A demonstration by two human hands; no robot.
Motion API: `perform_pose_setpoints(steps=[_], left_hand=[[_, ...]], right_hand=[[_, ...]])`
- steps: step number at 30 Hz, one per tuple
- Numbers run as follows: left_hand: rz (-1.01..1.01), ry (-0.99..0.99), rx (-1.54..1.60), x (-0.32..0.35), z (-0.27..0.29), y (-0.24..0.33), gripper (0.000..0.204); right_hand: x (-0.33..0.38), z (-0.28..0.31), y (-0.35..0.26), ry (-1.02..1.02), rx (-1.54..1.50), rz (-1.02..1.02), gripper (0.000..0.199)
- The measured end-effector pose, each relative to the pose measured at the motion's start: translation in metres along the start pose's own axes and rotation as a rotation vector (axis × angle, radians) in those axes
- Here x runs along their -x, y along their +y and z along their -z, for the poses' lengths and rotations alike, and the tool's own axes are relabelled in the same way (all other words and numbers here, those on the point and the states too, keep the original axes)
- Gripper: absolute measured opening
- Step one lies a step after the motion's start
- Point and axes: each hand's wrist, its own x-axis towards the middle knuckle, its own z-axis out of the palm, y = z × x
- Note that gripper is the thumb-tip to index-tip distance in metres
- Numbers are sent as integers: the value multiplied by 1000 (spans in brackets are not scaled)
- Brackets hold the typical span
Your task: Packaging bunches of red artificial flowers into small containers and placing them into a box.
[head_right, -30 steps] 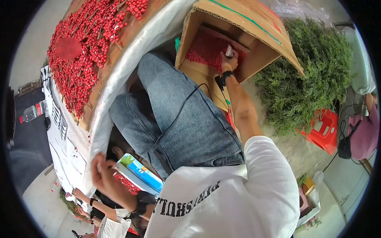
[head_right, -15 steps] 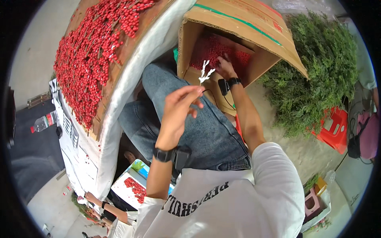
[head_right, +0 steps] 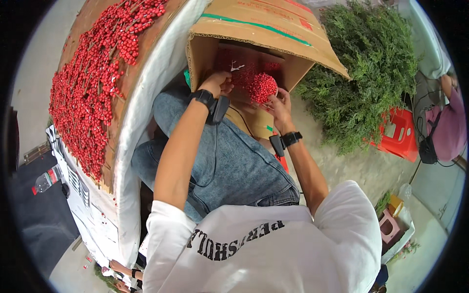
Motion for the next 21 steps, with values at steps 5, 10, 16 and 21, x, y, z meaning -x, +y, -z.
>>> perform_pose_setpoints(steps=[5,10,16,21], left_hand=[[140,98,-230,-43,-1,-27,21],[149,120,-171,-46,-1,-39,22],[134,153,-119,-59,-3,-49,23],[145,161,-80,-62,-3,-58,24]], right_hand=[[17,-43,-14,45,155,362,60],[23,-81,-36,93,681,865,62],[-7,-85,-30,126,711,910,66],[-75,-59,8,395,929,575,69]])
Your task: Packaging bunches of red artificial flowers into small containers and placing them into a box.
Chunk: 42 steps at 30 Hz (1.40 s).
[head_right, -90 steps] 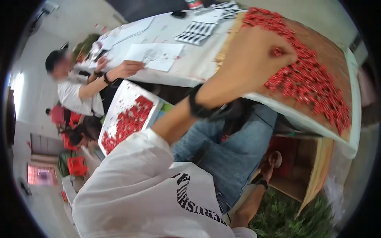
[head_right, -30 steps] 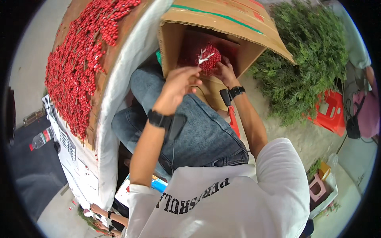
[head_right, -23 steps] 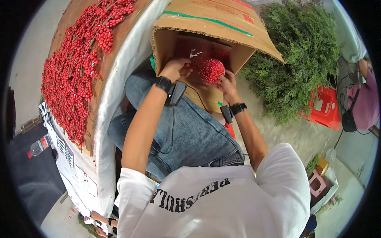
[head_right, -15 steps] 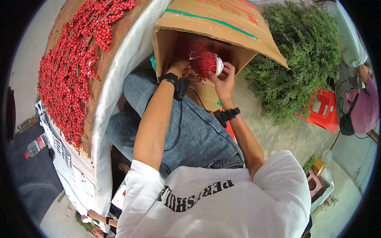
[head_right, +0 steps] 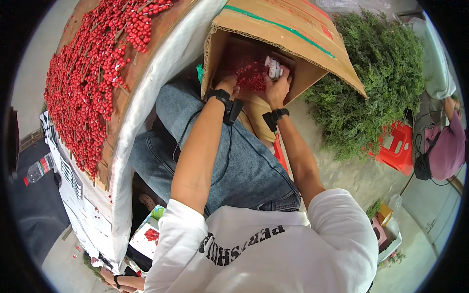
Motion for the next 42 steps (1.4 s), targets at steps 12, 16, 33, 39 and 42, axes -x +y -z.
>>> perform_pose_setpoints(steps=[12,16,33,39,42], left_hand=[[138,3,258,19,3,13,20],[87,3,234,27,6,15,22],[-85,150,48,2,-10,4,28],[-84,97,38,-7,-9,3,25],[-78,85,30,-10,-9,-3,23]], right_hand=[[-56,-116,37,-255,-142,-112,39],[-54,-142,54,-760,-739,-333,26],[56,37,15,-298,-911,-354,53],[59,52,-59,-114,-389,221,58],[53,56,-80,-65,-234,402,55]])
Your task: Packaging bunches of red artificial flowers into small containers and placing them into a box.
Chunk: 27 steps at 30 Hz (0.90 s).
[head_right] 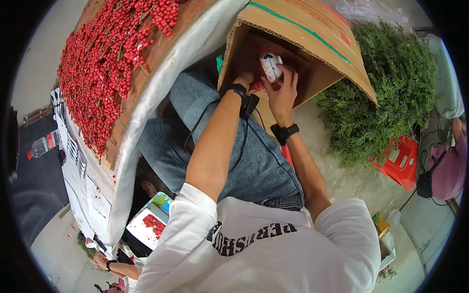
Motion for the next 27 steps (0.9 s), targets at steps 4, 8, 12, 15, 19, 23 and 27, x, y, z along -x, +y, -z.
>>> perform_pose_setpoints(steps=[4,8,12,15,19,23,27], left_hand=[[-7,3,-40,-13,-3,-13,21],[12,-8,-107,-34,-3,-25,19],[-104,-35,-434,-57,-4,-29,19],[-371,-1,-764,-61,-5,-43,27],[-817,272,-881,-50,2,-58,38],[-223,-75,155,-24,-3,-23,45],[-152,-64,499,13,-5,1,42]], right_hand=[[-9,-7,22,30,26,-13,58],[-12,-26,87,143,249,-209,64],[-16,-56,137,142,315,-472,68],[-29,-79,150,41,213,-571,67],[-50,-119,166,-145,133,-406,58],[-61,-167,200,-547,-5,-593,41],[-34,-169,222,-528,-772,-785,29]])
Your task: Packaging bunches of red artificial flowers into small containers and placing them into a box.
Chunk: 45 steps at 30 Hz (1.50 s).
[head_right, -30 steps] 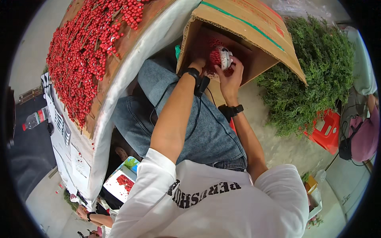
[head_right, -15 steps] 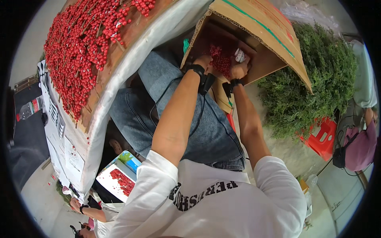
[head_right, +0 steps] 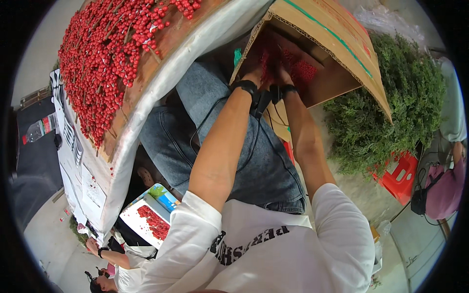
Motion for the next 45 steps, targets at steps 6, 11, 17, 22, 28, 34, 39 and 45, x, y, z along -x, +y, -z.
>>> perform_pose_setpoints(steps=[6,11,17,22,28,34,39,45], left_hand=[[-111,-47,-466,-7,11,-4,38],[-255,113,-999,-32,9,-23,41],[-235,57,-954,-35,17,-29,40],[-233,29,-944,-40,20,-33,40],[-250,23,-979,-44,23,-35,40],[-311,1,-1082,-71,29,-54,40],[-460,-85,-1237,-97,38,-74,41],[-528,-106,-1243,-41,37,-34,44]], right_hand=[[105,29,-37,-28,-27,249,36],[192,6,-87,369,-199,95,63],[228,-51,-117,462,354,651,60],[227,-77,-140,469,725,768,60],[182,-48,-128,600,801,743,62],[115,1,-79,804,960,378,63],[67,17,-60,736,1026,204,60],[38,13,-56,228,84,-60,47]])
